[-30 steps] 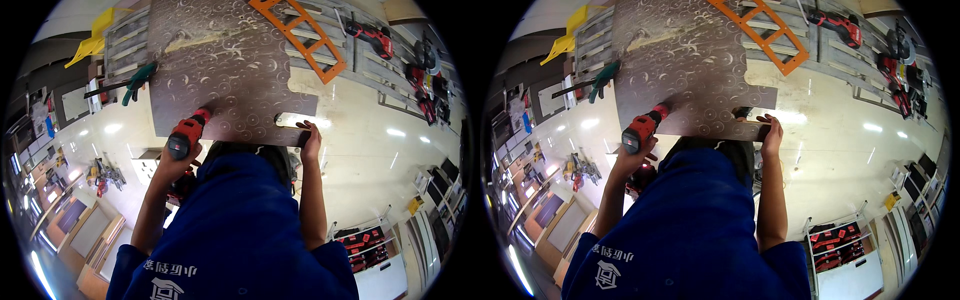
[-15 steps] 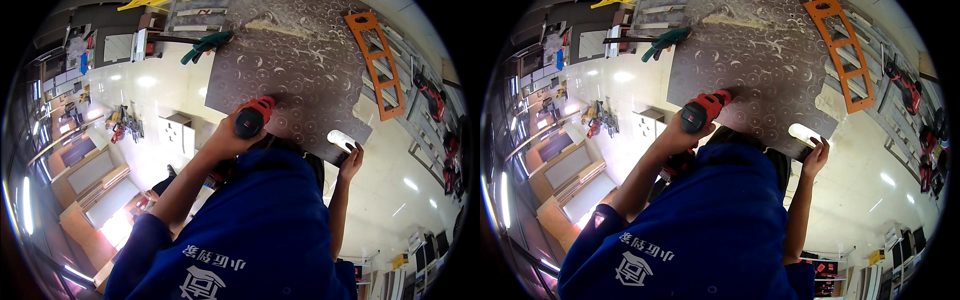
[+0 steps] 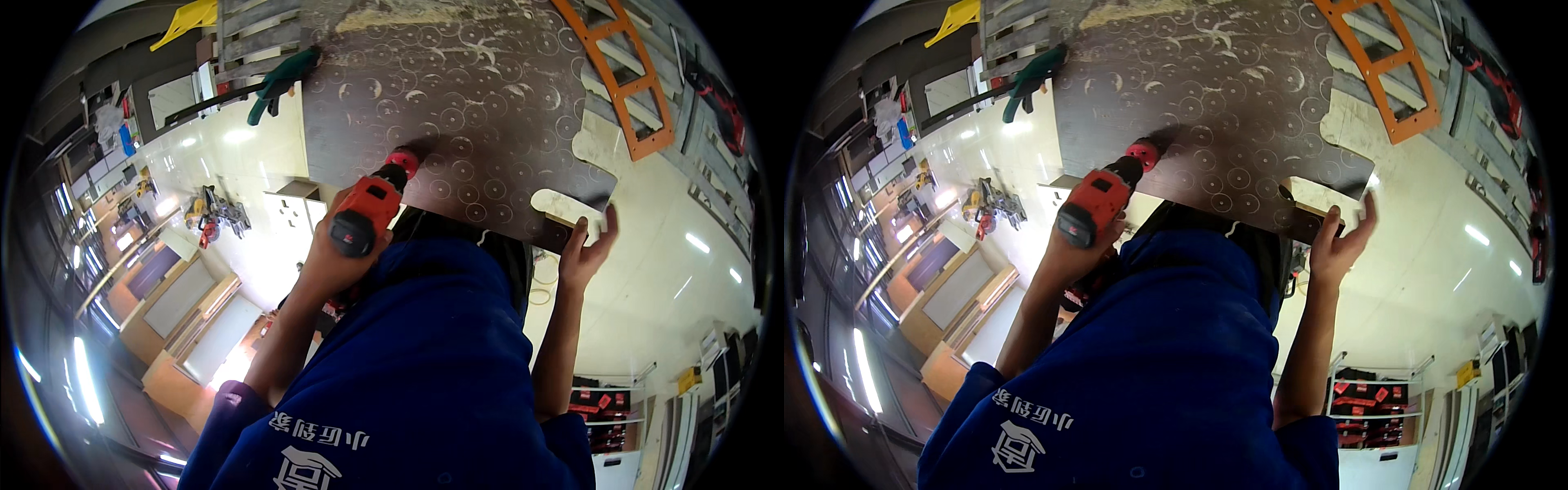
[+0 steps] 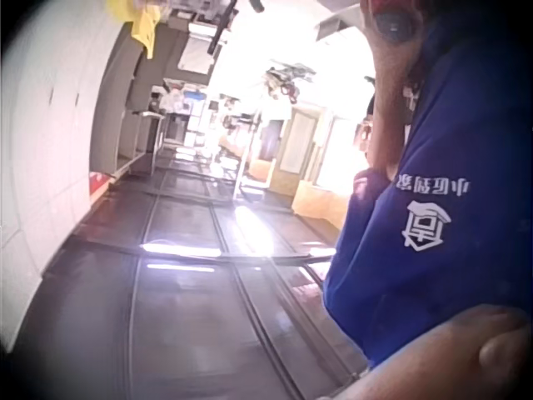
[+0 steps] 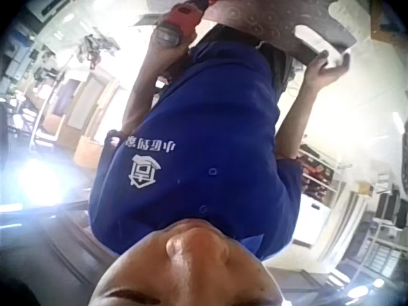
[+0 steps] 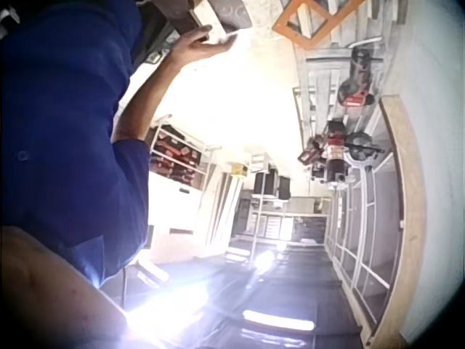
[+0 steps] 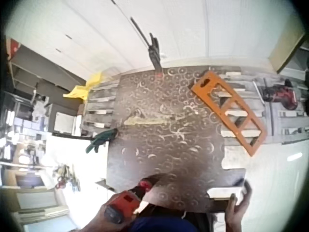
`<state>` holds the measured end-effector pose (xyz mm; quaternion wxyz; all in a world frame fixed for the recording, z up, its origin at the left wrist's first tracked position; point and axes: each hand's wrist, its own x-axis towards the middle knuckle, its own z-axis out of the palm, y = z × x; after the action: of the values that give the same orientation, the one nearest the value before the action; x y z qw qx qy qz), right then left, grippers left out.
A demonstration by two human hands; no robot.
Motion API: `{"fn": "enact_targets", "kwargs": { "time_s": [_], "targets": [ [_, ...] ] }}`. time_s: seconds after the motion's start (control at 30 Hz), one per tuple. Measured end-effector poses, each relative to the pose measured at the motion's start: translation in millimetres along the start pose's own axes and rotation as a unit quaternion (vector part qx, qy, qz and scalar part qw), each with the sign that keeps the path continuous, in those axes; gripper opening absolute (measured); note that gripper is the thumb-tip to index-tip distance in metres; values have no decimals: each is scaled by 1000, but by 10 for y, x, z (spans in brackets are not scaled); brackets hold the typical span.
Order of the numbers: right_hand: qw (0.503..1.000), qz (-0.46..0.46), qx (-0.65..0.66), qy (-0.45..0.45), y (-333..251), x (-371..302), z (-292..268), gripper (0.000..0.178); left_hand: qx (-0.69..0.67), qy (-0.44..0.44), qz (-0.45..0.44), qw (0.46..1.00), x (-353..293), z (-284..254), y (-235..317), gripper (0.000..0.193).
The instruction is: The person uses a cordless drill with a hole saw attachment to drill multiple circular holes into a large, patterned board. The person positions the drill at various marked spots on the board and operates the tool to cut through the material, creating a series of holes.
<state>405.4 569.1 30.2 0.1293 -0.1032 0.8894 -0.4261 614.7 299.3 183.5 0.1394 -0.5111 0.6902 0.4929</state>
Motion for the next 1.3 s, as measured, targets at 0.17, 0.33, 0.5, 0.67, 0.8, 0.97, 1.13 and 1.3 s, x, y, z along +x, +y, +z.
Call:
{"fn": "enact_targets", "kwargs": {
  "time_s": [0.17, 0.33, 0.5, 0.67, 0.8, 0.97, 1.13, 1.3],
  "targets": [
    [976, -182, -50, -105, -460, 285, -9, 64, 44, -64, -37, 996, 43, -81, 66, 37],
    [911, -282, -155, -257, -321, 678, -14, 73, 142, -61, 91, 984, 130, -16, 224, 39],
    [865, -322, -242, -300, -133, 929, 93, 82, 107, -27, 94, 989, 120, 68, 185, 51],
    [862, -341, -262, -267, 24, 943, 149, 91, 113, -58, -15, 992, 99, -27, 182, 39],
    [868, -321, -291, -244, -23, 928, 241, 96, -12, -46, -128, 991, 18, -94, 187, 24],
    [875, -324, -296, -205, 38, 921, 287, 94, -55, -55, -148, 986, 97, -119, 228, 19],
    [851, -315, -366, -205, -26, 867, 316, 79, -21, -48, -93, 994, 92, -97, 31, 15],
    [854, -309, -361, -212, 47, 901, 311, 75, 37, -44, -70, 996, 102, -100, 129, 12]
  ]
}}
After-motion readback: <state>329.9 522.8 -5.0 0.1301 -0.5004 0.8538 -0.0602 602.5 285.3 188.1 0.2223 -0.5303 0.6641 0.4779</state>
